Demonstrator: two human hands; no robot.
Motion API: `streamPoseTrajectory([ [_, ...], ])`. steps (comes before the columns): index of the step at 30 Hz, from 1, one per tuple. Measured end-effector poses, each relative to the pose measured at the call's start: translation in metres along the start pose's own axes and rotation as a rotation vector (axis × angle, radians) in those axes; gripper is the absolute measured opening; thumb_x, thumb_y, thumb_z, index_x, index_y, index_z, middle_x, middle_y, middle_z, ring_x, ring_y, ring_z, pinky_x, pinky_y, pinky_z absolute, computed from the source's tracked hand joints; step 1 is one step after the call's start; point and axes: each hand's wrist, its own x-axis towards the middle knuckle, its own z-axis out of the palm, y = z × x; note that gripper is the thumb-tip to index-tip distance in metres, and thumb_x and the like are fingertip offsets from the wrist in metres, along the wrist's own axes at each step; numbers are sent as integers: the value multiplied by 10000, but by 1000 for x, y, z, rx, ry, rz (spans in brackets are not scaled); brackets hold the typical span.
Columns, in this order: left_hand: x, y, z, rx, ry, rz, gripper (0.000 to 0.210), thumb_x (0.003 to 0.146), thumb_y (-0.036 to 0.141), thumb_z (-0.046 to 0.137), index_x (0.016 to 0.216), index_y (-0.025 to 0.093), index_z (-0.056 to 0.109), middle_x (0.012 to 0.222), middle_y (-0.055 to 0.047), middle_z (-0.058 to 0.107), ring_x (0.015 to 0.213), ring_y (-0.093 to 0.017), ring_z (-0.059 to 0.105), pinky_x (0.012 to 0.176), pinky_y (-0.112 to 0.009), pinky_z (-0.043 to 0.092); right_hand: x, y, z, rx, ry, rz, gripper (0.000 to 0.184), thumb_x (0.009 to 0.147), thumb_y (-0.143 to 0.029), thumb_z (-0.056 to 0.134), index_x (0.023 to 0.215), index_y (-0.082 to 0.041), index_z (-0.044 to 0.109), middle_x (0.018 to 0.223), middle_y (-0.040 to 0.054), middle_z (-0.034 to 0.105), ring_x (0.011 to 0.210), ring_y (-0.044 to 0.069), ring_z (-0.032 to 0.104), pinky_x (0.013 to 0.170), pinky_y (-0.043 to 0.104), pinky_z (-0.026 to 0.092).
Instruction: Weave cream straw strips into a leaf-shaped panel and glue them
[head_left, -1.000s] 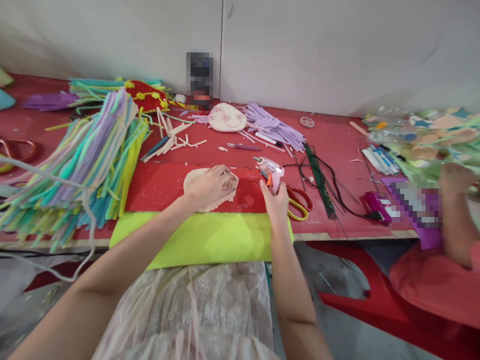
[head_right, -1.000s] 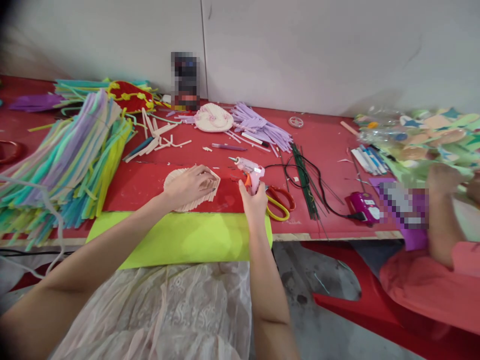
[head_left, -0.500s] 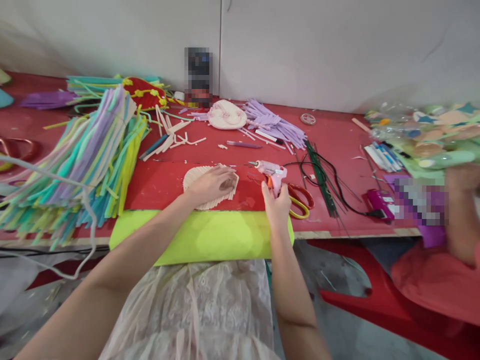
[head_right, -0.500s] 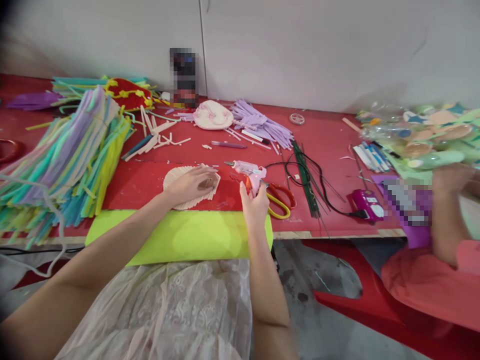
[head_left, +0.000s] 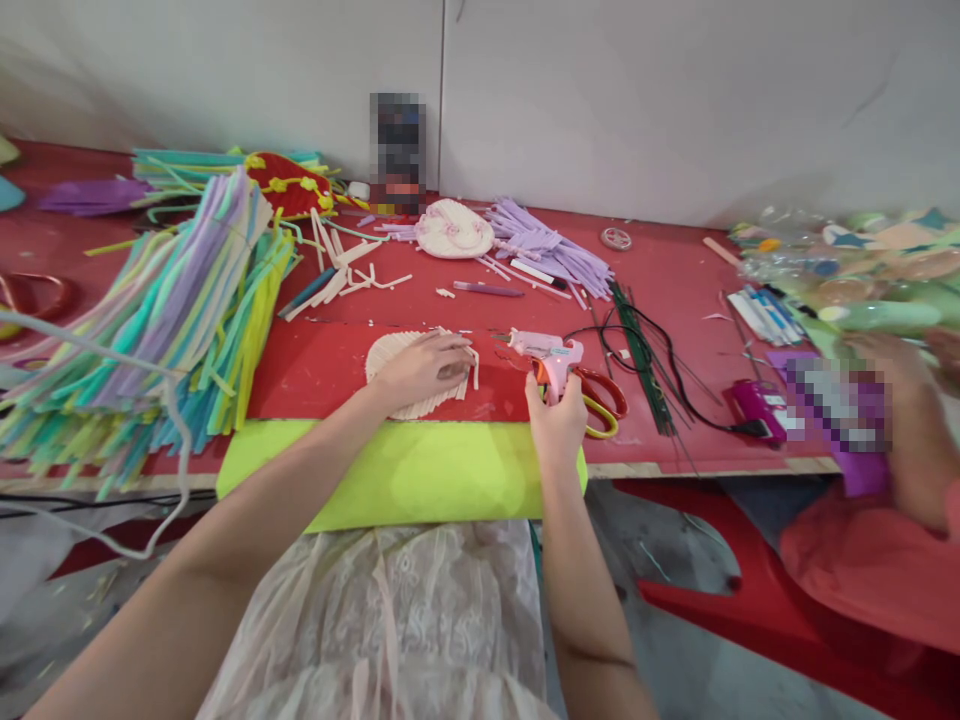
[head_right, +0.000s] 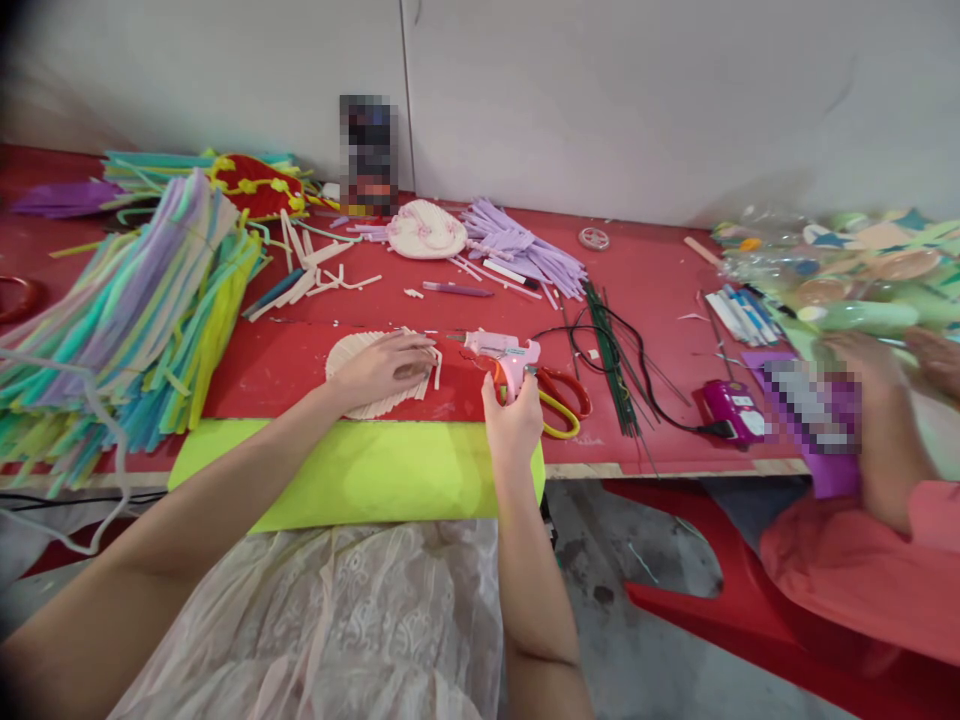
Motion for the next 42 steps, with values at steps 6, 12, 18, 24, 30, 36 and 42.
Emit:
streamPoseTrajectory([
  [6, 1, -1, 0, -25, 1, -12, 268, 917, 320, 486, 1089, 233, 672, 1290, -60, 592, 1210, -207, 535, 1103, -407, 349, -2, 2, 0, -54, -16, -4, 387, 824, -543, 539, 958, -181, 557, 801, 62, 613, 709, 222, 568, 657, 322, 414],
  [12, 0, -1, 0, -25, 4, -11, 265, 923, 328, 492, 1089, 232, 675, 1298, -57, 591, 1207, -201, 536, 1084, -395, 365, -6, 5, 2, -110, -18, -65, 441, 843, -482, 530, 1136, -154, 559, 1013, 135, 662, 883, 273, 624, 717, 354, 451],
  [18, -1, -3, 1, -16, -13, 3, 274, 937, 345, 479, 1099, 264, 685, 1342, -43, 569, 1248, -199, 509, 1137, -435, 284, -7, 4, 1, -140, -17, -75, 468, 853, -475, 509, 1174, -137, 553, 1057, 162, 660, 937, 297, 631, 737, 374, 468],
  [24, -1, -7, 2, -21, -37, -9, 289, 939, 373, 471, 1111, 286, 686, 1359, -29, 564, 1268, -196, 495, 1146, -446, 269, -8, 4, 2, -156, -13, -96, 481, 853, -462, 507, 1208, -140, 547, 1096, 167, 657, 960, 303, 631, 740, 380, 477],
  [30, -1, -8, 2, -13, -63, -1, 302, 950, 388, 449, 1118, 295, 682, 1382, -24, 550, 1316, -200, 454, 1146, -463, 264, -11, 4, 2, -191, -16, -138, 466, 843, -409, 529, 1242, -171, 551, 1153, 158, 644, 954, 292, 634, 715, 362, 481],
  [36, -1, -8, 2, -27, -76, 0, 294, 946, 383, 461, 1129, 316, 681, 1414, -13, 523, 1346, -196, 423, 1159, -474, 238, -11, 3, 1, -212, -35, -150, 455, 852, -396, 521, 1243, -168, 562, 1170, 157, 640, 965, 295, 631, 719, 364, 479],
  [42, -1, -9, 2, -32, -88, 2, 299, 949, 404, 454, 1124, 325, 683, 1428, -14, 509, 1363, -185, 403, 1165, -473, 223, -11, 4, 2, -192, -24, -155, 449, 864, -403, 500, 1243, -172, 568, 1172, 154, 642, 961, 290, 635, 730, 365, 482],
])
